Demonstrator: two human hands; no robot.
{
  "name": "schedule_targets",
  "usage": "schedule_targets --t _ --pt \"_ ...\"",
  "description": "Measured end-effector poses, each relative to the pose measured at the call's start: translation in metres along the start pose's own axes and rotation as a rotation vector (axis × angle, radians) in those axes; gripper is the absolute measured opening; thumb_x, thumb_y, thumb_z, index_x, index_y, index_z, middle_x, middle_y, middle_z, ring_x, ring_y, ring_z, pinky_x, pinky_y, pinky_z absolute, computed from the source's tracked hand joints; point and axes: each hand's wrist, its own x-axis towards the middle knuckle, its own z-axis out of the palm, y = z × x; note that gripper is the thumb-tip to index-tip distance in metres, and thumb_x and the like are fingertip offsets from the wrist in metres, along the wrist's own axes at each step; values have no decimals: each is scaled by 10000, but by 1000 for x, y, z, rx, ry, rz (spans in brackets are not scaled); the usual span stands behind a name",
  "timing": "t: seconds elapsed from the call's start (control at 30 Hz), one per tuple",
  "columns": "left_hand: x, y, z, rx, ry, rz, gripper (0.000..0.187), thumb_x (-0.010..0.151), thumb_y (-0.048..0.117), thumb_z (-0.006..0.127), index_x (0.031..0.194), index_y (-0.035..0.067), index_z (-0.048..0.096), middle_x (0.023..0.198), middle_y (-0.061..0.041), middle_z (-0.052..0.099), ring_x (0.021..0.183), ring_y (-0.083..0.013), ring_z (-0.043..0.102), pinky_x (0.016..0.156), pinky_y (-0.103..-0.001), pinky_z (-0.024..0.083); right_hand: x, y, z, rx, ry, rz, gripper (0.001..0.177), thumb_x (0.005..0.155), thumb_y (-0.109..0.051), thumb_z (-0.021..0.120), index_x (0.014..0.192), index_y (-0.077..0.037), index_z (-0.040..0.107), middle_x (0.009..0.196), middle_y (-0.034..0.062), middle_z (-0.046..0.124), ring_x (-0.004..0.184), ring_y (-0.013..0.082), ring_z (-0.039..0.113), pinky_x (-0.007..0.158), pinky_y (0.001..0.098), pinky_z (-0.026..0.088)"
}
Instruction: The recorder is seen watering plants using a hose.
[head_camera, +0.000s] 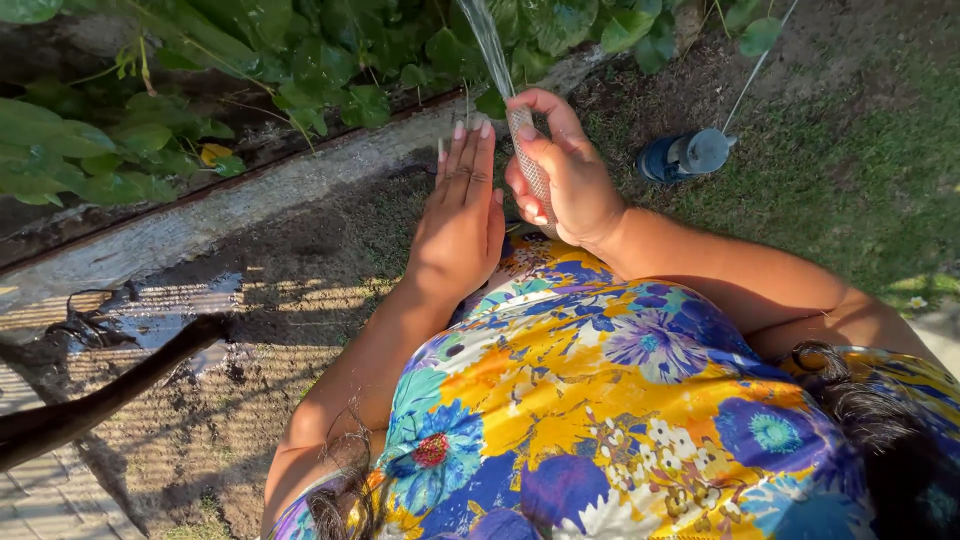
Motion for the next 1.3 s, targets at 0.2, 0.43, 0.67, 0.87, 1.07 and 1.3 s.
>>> schedule_targets --t 0.2,0.43,0.67,0.87,1.07,1.3 --pt "29 13 17 -115 -151 65 635 994 12 515 1579 -60 282 1616 -290 349 1542 -483 277 1285 -541 242 -24 -10 -25 43 98 -97 313 1101 -254 510 1405 -215 448 729 81 552 499 133 460 425 276 364" --pt "62 36 49 -135 -212 233 676 973 -6 538 1589 -53 265 1613 -278 369 1540 -484 316 1299 -553 254 -47 -15 -70 70 204 -188 336 1091 -281 537 1414 -227 460 704 54 550 491 123 455 414 267 350" --pt "97 75 93 -189 -263 286 654 985 -16 550 1584 -51 289 1612 -274 381 1532 -486 349 1303 -541 286 -69 -37 -125 132 255 -240 295 1099 -319 545 1368 -239 453 741 34 547 505 105 463 415 244 348" --pt "118 106 140 -192 -303 304 699 942 -25 553 1583 -49 273 1610 -274 370 1532 -492 326 1299 -535 273 -91 -58 -174 150 282 -262 303 1098 -331 541 1371 -240 446 739 20 541 502 97 460 415 237 357" --pt "141 140 174 -172 -286 316 730 950 -27 546 1610 -36 233 1626 -250 364 1543 -465 346 1314 -535 268 -105 -72 -221 158 250 -284 306 1114 -322 533 1396 -235 450 732 2 519 508 85 452 413 237 357" --pt "149 176 213 -107 -265 256 684 989 -7 533 1606 -41 240 1634 -265 349 1545 -461 327 1302 -543 265 -126 -101 -262 171 235 -208 341 1087 -319 518 1404 -241 418 712 -1 539 485 83 472 398 237 359"
